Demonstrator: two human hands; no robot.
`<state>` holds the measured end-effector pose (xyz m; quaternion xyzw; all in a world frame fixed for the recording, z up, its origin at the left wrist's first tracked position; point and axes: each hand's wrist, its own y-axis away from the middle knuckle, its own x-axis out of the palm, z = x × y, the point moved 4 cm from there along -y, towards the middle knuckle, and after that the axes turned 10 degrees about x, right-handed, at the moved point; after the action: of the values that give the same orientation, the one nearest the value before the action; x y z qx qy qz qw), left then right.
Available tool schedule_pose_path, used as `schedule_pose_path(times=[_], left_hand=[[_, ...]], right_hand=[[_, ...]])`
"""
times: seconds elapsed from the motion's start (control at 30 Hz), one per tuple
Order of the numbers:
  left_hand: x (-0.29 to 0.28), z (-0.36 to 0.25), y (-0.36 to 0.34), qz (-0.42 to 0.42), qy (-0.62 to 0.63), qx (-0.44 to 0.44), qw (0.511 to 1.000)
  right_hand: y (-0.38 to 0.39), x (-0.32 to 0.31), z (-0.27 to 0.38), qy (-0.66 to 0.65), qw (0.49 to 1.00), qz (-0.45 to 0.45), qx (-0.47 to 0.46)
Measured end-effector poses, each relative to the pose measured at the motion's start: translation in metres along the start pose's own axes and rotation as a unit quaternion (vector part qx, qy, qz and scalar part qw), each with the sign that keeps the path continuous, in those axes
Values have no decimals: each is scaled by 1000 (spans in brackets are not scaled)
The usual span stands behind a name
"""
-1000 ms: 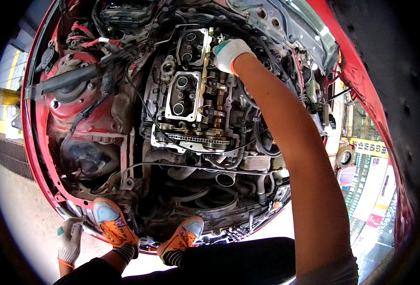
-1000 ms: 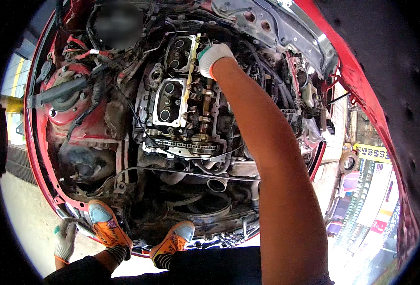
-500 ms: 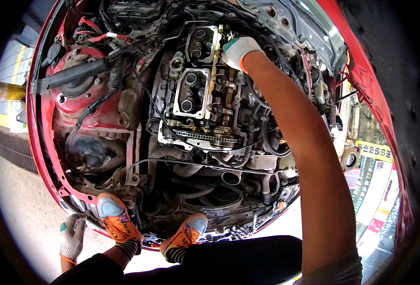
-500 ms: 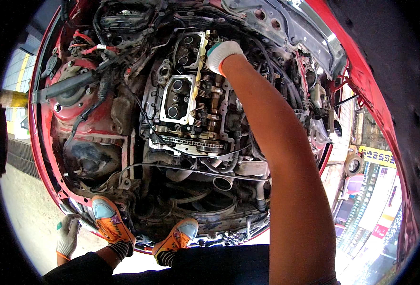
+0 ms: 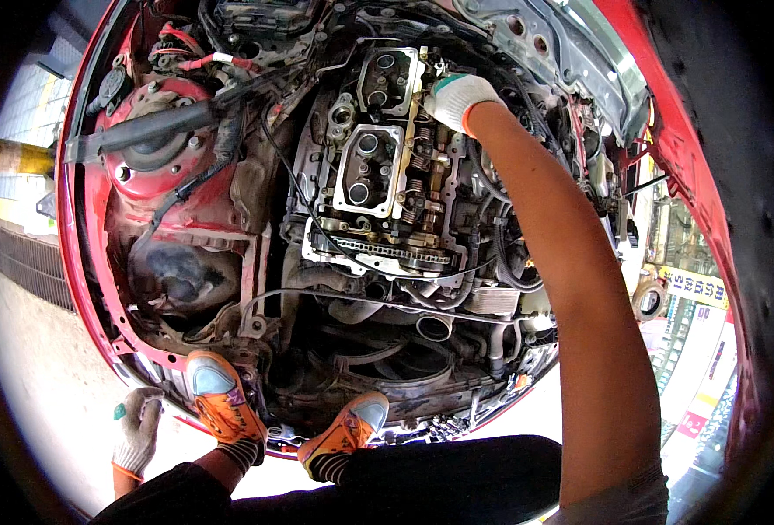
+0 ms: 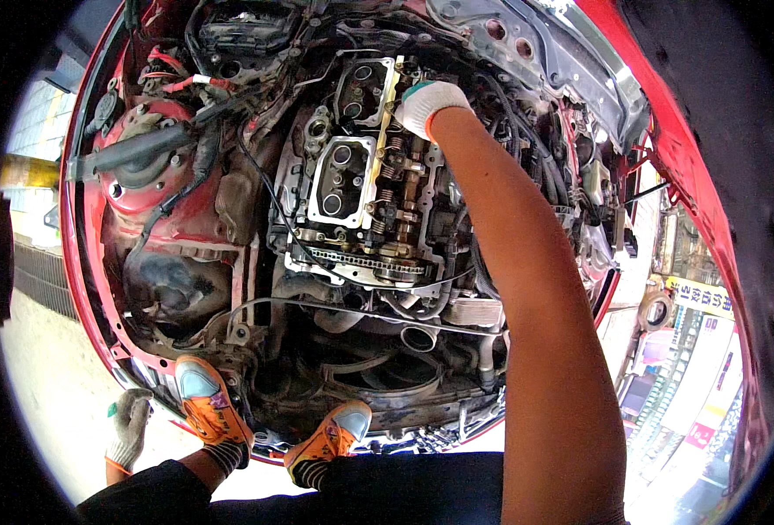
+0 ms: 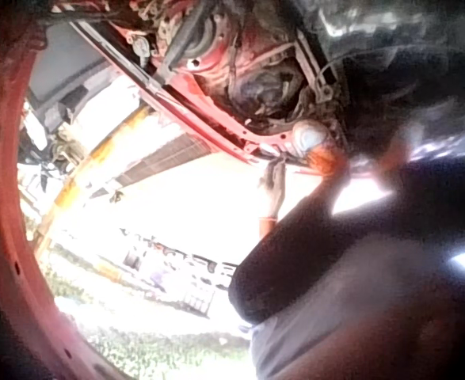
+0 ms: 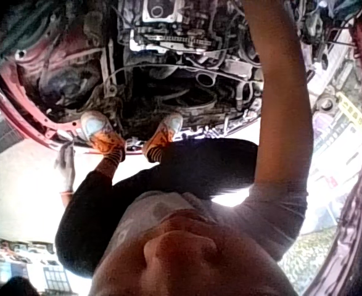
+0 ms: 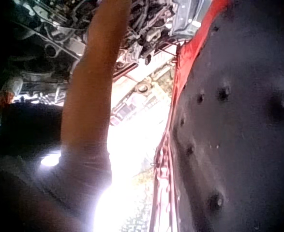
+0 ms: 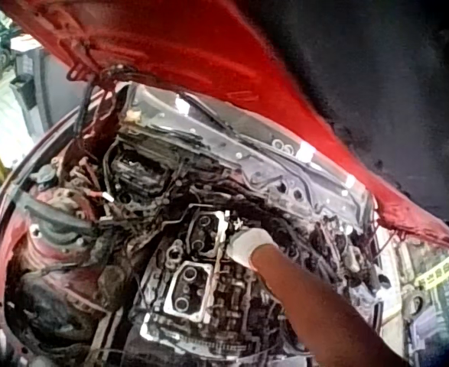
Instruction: The person works on a car engine with the hood open, using a wrench to tighten bolts on the cylinder head. They manipulate various components within the engine bay, including hoses and metal parts, while wearing gloves.
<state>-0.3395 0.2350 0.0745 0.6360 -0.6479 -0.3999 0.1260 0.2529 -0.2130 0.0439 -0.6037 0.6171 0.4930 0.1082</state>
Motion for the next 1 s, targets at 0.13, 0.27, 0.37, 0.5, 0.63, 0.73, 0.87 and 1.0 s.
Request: schedule_pose_path(times=[0.13, 0.27, 0.37, 0.5, 0.63, 0.73, 0.87, 1.0], left_hand=[[1, 6, 2, -6, -5, 7, 1000], [-1, 12, 1, -13, 4, 4, 1000], [-2, 11, 1, -10, -2, 13, 1000], [-1, 8, 1, -8, 26, 15, 1000], [-2, 7, 2, -6, 4, 0, 1000], [-4, 10, 2, -2, -12, -9, 1000], [-3, 12, 3, 6, -22, -2, 1000], [2, 6, 2, 5, -14, 3, 1000]], right_hand=[[1, -3, 2, 45, 998, -28, -23], [-3, 0, 7, 129, 987, -52, -78], [-3, 3, 8, 198, 973, -47, -108], [1, -3, 5, 70, 995, -35, -55], [6, -8, 5, 27, 999, 10, -29], [4, -8, -6, -53, 998, 36, 17], [8, -6, -38, -204, 973, -71, 82], [50, 9, -52, -23, 988, -152, 15]])
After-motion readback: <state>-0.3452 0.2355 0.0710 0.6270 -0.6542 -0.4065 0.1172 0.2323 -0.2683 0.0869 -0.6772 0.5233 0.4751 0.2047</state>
